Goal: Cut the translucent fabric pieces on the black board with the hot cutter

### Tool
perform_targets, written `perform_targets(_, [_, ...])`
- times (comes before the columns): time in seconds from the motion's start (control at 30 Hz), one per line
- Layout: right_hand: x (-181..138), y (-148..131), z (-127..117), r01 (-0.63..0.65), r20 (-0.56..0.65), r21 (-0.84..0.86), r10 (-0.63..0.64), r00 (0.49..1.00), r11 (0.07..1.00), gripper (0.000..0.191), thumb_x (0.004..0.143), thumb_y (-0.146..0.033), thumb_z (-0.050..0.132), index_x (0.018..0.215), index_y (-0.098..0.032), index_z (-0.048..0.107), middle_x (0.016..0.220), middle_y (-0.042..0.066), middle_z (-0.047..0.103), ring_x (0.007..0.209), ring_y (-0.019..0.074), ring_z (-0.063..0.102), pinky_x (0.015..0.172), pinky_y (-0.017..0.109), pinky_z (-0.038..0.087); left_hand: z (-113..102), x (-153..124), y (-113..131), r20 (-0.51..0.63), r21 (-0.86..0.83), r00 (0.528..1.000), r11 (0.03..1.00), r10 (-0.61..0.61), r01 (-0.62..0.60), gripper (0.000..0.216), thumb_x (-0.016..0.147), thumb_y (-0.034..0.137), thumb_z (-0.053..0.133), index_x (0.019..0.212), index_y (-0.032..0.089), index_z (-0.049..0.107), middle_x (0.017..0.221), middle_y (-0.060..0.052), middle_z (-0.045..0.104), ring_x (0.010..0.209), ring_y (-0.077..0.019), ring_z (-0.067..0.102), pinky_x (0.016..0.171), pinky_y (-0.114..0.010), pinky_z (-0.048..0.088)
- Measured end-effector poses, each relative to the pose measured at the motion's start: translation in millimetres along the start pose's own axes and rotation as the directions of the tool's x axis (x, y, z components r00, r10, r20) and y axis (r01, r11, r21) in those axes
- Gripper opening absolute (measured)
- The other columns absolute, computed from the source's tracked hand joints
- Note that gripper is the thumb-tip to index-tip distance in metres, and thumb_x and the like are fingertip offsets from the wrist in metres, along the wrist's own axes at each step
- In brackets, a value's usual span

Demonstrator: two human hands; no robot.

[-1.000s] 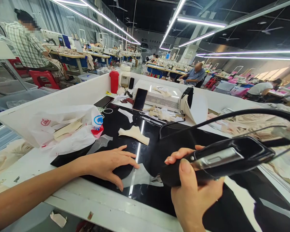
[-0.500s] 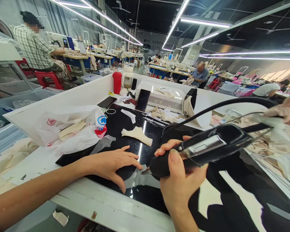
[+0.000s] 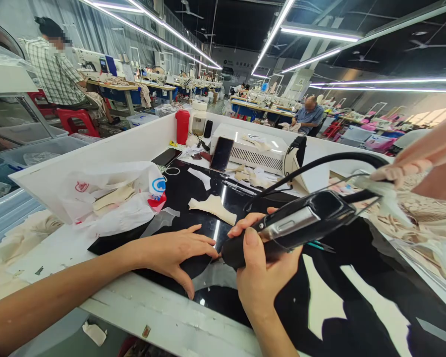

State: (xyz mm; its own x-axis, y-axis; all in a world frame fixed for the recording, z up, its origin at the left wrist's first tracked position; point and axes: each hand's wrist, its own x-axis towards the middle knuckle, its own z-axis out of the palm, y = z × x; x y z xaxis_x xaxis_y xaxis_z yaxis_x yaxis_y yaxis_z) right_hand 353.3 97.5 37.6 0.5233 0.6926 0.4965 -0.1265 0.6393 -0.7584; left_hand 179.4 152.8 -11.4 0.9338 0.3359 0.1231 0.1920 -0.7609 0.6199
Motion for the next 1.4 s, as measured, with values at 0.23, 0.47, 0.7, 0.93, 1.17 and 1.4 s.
perform_targets(0.23, [-1,4,1,-0.019,-0.006,0.010,0.019,1.000,1.000,0.042,0.076,-0.027,0.082,0.109,-0.024,0.057,0.075,-0.005,0.067,0.060,0.0140,0.062,0.057,0.030,0.056,1,-2,-4,-0.006,0.000,1.000,1.000,0.004,-0.004,0.073,0.080,0.046,0.087,0.140,0.022,0.054,0.141,-0.016,0.064,0.143,-0.0348,0.052,0.126,-0.065,0.016])
perform_targets(0.47, [-5,0,1,-0.012,0.010,0.019,0.012,1.000,1.000,0.037,0.078,-0.027,0.081,0.108,-0.024,0.059,0.075,-0.005,0.066,0.058,0.0135,0.061,0.057,0.030,0.057,-2,-2,-2,0.004,-0.007,1.000,1.000,-0.002,0.002,0.069,0.080,0.044,0.087,0.138,0.023,0.055,0.139,-0.014,0.065,0.143,-0.0357,0.051,0.125,-0.068,0.016])
perform_targets(0.7, [-11,-1,2,-0.028,0.058,0.039,0.025,0.998,0.999,0.036,0.079,-0.027,0.080,0.108,-0.025,0.059,0.075,-0.005,0.066,0.060,0.0136,0.061,0.058,0.030,0.056,-4,-2,-2,0.002,0.009,1.000,1.000,0.009,-0.009,0.072,0.078,0.045,0.088,0.139,0.025,0.055,0.140,-0.014,0.064,0.142,-0.0346,0.052,0.126,-0.066,0.017])
perform_targets(0.93, [-16,-3,4,-0.053,0.088,0.060,0.047,0.995,0.997,0.036,0.081,-0.030,0.079,0.111,-0.026,0.058,0.077,-0.004,0.064,0.063,0.0136,0.059,0.057,0.029,0.053,-5,-4,-2,0.003,-0.010,1.000,1.000,0.016,-0.016,0.076,0.078,0.047,0.088,0.142,0.025,0.055,0.148,-0.015,0.059,0.148,-0.0348,0.047,0.127,-0.066,0.013])
perform_targets(1.17, [-25,-3,1,-0.056,0.143,0.080,0.045,0.989,0.995,0.036,0.085,-0.032,0.079,0.113,-0.026,0.058,0.081,-0.003,0.065,0.064,0.0138,0.060,0.060,0.031,0.054,-5,-5,-1,0.041,-0.010,0.999,1.000,-0.028,0.028,0.082,0.078,0.048,0.088,0.147,0.023,0.051,0.153,-0.016,0.056,0.153,-0.0339,0.039,0.127,-0.067,0.009])
perform_targets(1.4, [-26,-2,6,-0.072,0.135,0.056,0.064,0.989,0.996,0.034,0.087,-0.028,0.077,0.115,-0.026,0.057,0.082,-0.003,0.066,0.066,0.0140,0.061,0.063,0.032,0.056,-3,-6,-5,0.031,0.008,1.000,1.000,-0.004,0.004,0.087,0.077,0.049,0.089,0.149,0.021,0.050,0.152,-0.017,0.056,0.153,-0.0359,0.039,0.128,-0.066,0.009])
